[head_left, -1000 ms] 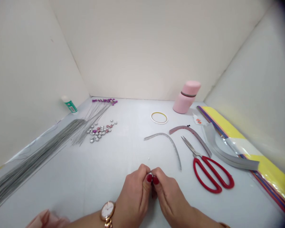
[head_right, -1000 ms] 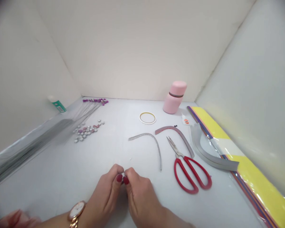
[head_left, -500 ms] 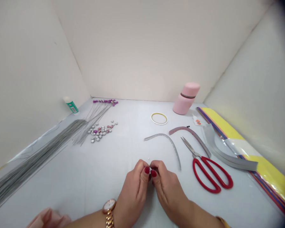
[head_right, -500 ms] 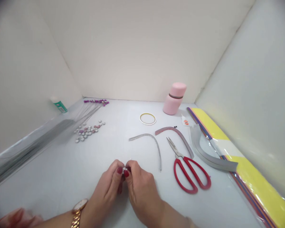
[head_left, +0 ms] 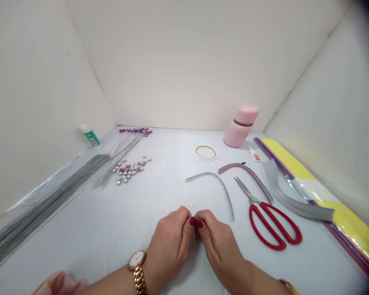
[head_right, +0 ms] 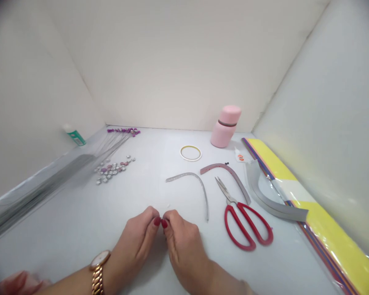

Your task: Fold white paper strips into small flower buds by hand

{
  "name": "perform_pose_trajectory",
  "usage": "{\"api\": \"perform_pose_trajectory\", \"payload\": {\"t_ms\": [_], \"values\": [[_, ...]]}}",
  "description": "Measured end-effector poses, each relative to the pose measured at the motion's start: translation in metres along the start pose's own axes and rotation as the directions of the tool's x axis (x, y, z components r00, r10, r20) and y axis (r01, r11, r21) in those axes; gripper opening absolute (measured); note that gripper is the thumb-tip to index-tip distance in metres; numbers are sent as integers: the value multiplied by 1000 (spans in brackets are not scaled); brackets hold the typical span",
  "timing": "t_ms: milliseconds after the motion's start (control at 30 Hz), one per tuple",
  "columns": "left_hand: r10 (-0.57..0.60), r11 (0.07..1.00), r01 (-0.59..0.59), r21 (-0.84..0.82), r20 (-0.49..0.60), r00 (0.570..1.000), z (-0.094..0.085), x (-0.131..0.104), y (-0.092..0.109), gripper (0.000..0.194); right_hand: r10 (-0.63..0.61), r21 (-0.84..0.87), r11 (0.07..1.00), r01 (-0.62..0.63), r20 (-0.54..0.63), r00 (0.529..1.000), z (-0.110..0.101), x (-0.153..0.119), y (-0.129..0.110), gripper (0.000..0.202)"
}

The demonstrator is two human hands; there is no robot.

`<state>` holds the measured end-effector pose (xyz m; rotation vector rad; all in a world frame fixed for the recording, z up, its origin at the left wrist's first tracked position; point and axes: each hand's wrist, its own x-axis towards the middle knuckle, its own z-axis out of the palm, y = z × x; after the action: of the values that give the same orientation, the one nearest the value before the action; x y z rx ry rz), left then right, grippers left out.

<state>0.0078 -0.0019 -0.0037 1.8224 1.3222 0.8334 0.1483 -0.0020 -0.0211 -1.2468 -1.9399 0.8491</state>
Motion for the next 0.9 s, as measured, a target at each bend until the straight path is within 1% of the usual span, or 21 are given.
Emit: {"api": "perform_pose_trajectory", "payload": {"t_ms": [300, 433, 533, 700, 900], "values": [[-15, 980, 21, -196, 33, 999, 1, -3, 4, 24, 117, 208, 971, -119, 22, 993, 2, 0, -3, 20], [-45, 935, 58, -350, 46, 998, 3, -2, 5, 26, 111, 338, 933, -125, 59, 992, 2, 1, -3, 18], [-77, 898, 99, -428, 70, 995, 4, -2, 6, 26, 100, 382, 916, -123, 80, 992, 2, 2, -2, 17], [-81, 908, 103, -407, 71, 994, 6, -4, 3, 27, 63, 393, 914, -97, 98, 993, 0, 3, -3, 19], [-80, 954, 97, -284, 70, 994, 4, -6, 2, 27, 47, 415, 905, -95, 125, 991, -2, 3, -3, 19]]}}
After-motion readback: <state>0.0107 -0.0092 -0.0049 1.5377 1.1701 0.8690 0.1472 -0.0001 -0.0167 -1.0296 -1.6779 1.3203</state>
